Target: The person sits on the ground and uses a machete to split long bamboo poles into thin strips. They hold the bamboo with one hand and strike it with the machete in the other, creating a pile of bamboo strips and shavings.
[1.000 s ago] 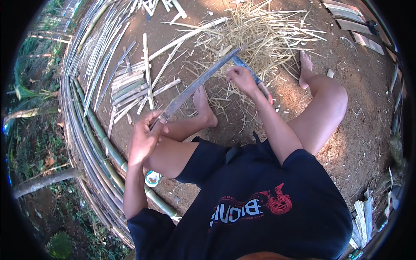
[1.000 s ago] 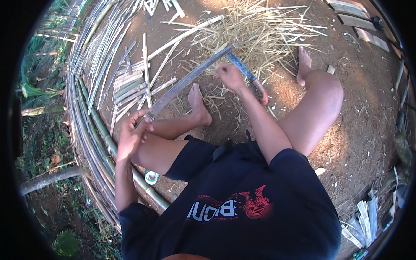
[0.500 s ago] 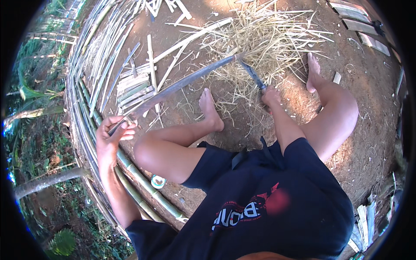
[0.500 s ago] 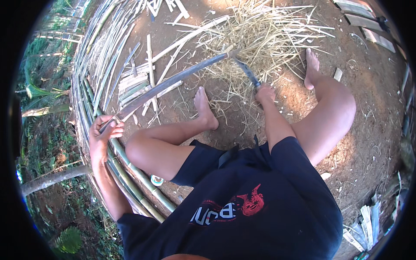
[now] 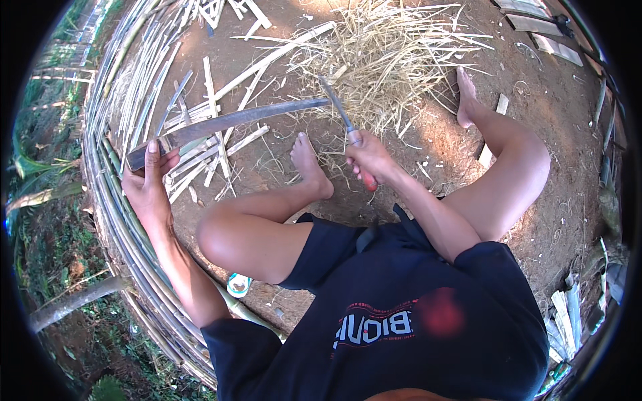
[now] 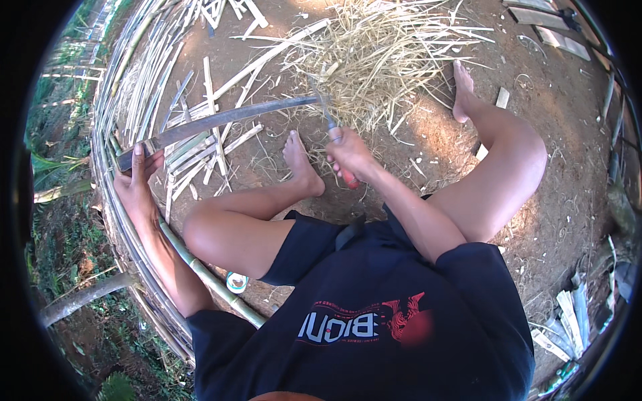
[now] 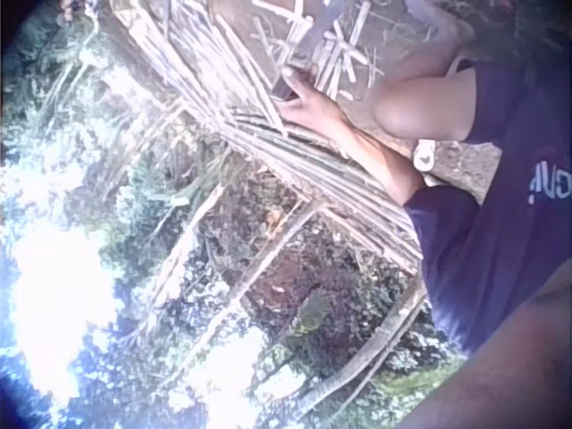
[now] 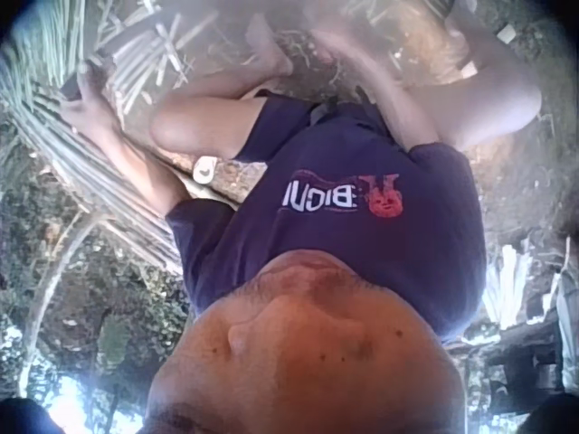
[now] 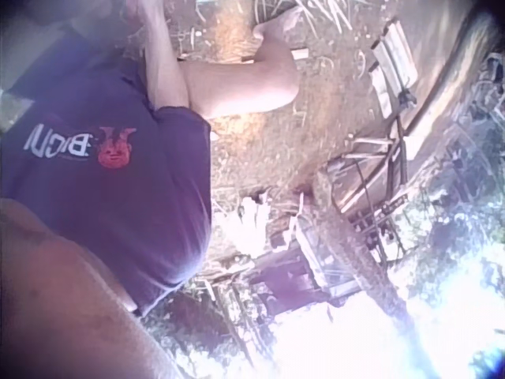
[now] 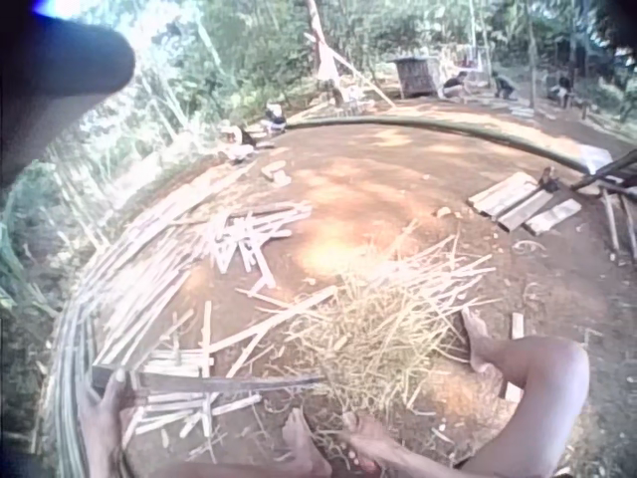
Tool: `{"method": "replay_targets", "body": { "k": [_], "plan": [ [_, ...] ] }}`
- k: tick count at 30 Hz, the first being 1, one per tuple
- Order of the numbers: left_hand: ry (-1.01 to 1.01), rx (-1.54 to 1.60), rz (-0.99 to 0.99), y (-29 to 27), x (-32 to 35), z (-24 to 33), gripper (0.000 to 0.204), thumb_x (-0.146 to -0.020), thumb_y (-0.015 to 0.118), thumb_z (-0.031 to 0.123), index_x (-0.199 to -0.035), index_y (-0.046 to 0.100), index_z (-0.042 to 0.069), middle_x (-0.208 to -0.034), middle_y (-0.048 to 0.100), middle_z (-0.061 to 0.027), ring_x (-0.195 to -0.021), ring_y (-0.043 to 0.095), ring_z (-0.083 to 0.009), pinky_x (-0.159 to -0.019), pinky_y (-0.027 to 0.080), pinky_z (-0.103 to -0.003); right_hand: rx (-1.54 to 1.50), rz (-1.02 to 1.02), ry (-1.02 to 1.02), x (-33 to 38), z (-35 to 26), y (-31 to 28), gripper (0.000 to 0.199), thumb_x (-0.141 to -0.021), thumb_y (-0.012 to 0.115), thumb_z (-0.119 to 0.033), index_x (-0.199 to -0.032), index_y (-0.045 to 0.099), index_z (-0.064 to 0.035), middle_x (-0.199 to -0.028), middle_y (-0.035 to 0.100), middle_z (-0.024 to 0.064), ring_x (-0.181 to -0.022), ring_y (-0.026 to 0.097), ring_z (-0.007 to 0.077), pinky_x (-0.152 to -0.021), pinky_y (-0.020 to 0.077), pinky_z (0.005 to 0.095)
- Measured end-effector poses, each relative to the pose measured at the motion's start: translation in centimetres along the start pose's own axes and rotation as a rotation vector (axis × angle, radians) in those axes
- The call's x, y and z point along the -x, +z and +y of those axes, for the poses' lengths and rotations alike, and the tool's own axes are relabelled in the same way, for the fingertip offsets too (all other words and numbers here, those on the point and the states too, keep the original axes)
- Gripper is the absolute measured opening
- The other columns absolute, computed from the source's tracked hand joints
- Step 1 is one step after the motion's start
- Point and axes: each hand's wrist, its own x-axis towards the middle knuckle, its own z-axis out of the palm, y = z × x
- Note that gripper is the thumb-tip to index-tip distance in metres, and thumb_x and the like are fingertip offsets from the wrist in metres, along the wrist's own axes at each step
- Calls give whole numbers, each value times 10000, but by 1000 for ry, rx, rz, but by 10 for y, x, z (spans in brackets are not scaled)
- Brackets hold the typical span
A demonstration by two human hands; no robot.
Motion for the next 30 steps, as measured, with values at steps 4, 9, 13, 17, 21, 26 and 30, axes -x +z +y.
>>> {"method": "replay_targets", "body": {
  "k": [4,9,13,17,21,26,30],
  "plan": [
    [12,9,5,-4,5,-6,399,-925,659,249,-1076,586,-113,-920,660,-173,-789,702,-254,-732,577,-329,394,-4,-270,51,-25,41,282,-833,590,-112,-1063,466,-5,-839,632,235,-664,678,329,-587,546,427],
    [12,38,-17,0,18,0,405,-912,674,236,-1111,585,-106,-946,667,-173,-795,704,-260,-750,573,-336,589,-113,-644,75,-40,63,281,-812,626,-134,-1028,509,2,-795,649,246,-717,669,395,-682,535,464],
    [6,30,-7,-9,30,2,351,-910,667,191,-1102,595,-94,-981,658,-195,-779,705,-274,-760,579,-352,570,3,-413,32,-8,35,194,-813,635,-168,-956,595,-43,-773,660,200,-722,665,366,-683,530,444],
    [21,55,8,-11,31,-12,324,-907,662,170,-1101,599,-83,-984,656,-191,-763,702,-277,-727,595,-345,669,57,-155,-1,17,2,209,-811,629,-207,-938,606,-42,-844,661,217,-805,655,378,-731,512,457],
    [2,118,33,-15,15,-25,342,-905,666,184,-1093,594,-92,-980,645,-194,-736,694,-271,-700,614,-349,664,-43,-337,18,0,22,190,-784,638,-166,-915,594,-35,-852,665,212,-801,660,373,-741,517,451],
    [60,79,-5,-16,11,-23,328,-916,648,181,-1075,591,-100,-930,641,-184,-744,694,-264,-702,620,-349,658,141,-53,-52,39,-31,171,-815,587,-150,-928,644,-36,-779,660,213,-748,662,351,-700,519,443],
    [54,92,-10,-19,2,-31,309,-938,599,154,-1101,584,-107,-974,639,-199,-754,702,-284,-711,629,-353,688,101,-87,-48,42,-25,167,-847,571,-194,-877,629,-41,-790,659,215,-745,659,348,-716,513,456]
  ]
}}
